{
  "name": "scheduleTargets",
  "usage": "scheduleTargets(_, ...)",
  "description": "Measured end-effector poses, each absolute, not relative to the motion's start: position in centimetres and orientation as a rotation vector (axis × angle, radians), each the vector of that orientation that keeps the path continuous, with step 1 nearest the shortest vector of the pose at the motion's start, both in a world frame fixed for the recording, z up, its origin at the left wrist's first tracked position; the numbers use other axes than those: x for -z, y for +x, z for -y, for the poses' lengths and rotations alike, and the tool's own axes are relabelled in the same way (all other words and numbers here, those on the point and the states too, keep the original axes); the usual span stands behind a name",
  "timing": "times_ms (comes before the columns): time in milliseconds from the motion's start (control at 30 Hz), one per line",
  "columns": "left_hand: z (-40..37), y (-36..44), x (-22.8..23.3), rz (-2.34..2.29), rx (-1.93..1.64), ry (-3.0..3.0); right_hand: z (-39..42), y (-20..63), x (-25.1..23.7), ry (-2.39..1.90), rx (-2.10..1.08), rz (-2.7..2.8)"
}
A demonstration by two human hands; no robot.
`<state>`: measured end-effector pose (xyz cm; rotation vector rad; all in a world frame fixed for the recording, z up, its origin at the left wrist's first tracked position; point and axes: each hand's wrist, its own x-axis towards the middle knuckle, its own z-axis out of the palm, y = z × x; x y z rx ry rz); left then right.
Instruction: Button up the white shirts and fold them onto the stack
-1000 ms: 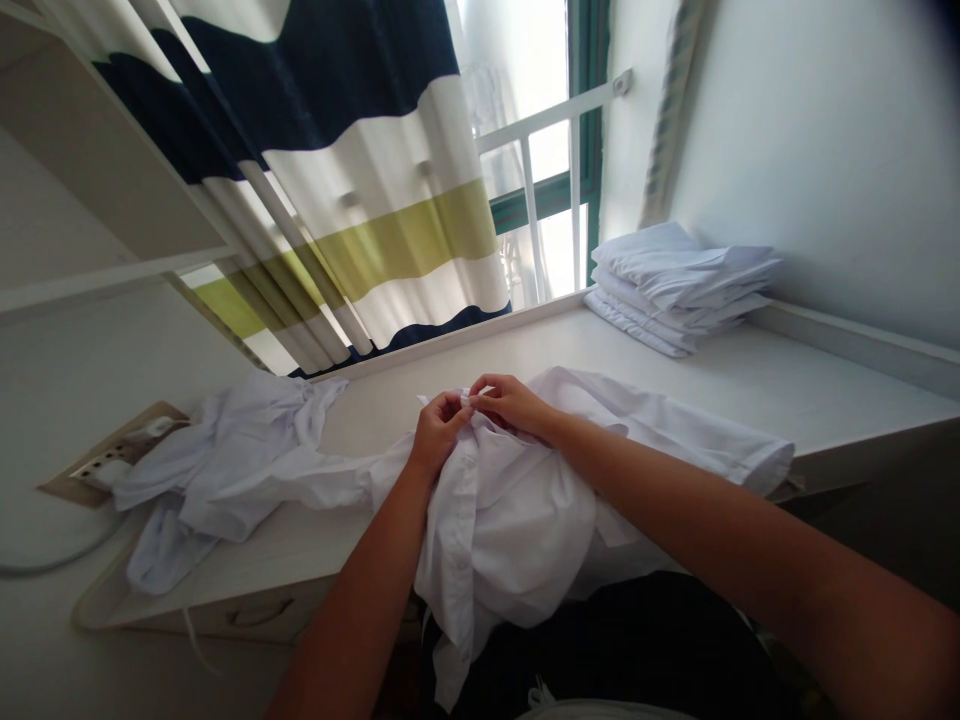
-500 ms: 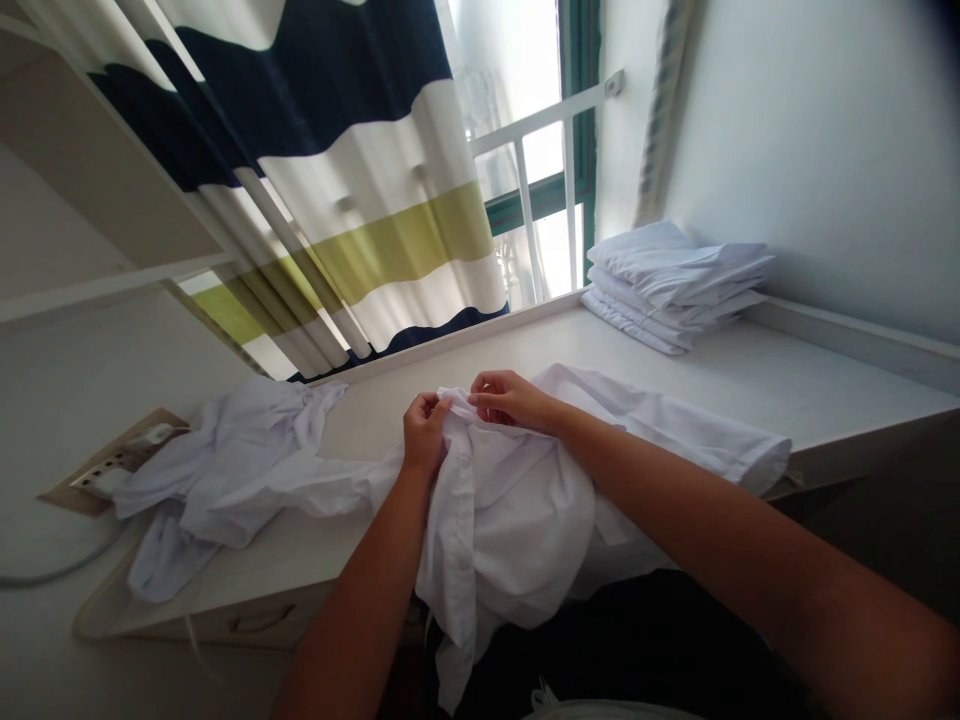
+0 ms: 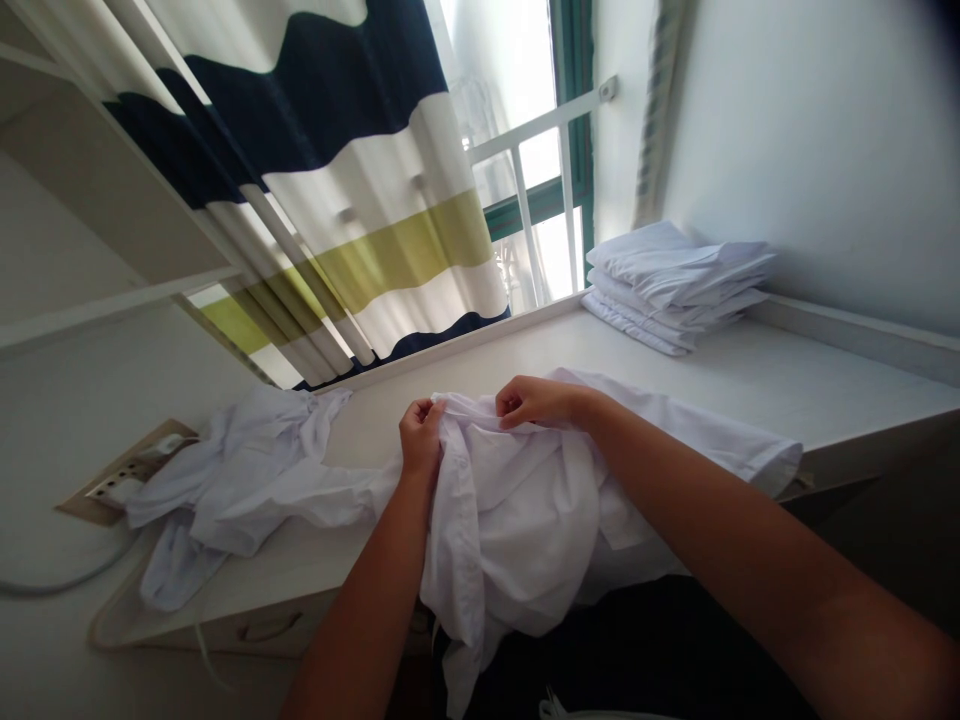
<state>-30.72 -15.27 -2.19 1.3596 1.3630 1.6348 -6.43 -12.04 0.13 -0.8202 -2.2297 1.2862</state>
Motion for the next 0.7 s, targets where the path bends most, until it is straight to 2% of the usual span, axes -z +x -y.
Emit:
scheduleTargets(200,17.1,-32.2,-2.7,-1.675,-1.353,1.706,12.7,-6.6,-0.8,-0.698,-1.406,1.934)
scheduleTargets(267,19.2,-32.4,-4.9,-1.779,-1.079,1.947,12.7,-6.6,-1.0,-0.656,-1.459,1.884)
scheduleTargets(367,22.6,-31.9,-6.8,-1.895,-0.481,2.148,12.6,-6.6,-1.0,-0.607,-1.520,1.842)
scheduleTargets(433,24.2,-31.3,-6.6,-1.982,-0.172,2.152,12.4,-6.7,-1.0,-0.590,-1.546,1.803)
scheduleTargets(500,25.0,-30.9,-5.6,-2.056,-0.045,2.147,12.4,-6.8,-0.9,-0.581,-1.567,1.749)
scheduleTargets(700,23.9,-31.1,-2.5,-2.007,-0.066,2.210,12.8,-7.6,-0.7,-0.543,-1.600,1.633)
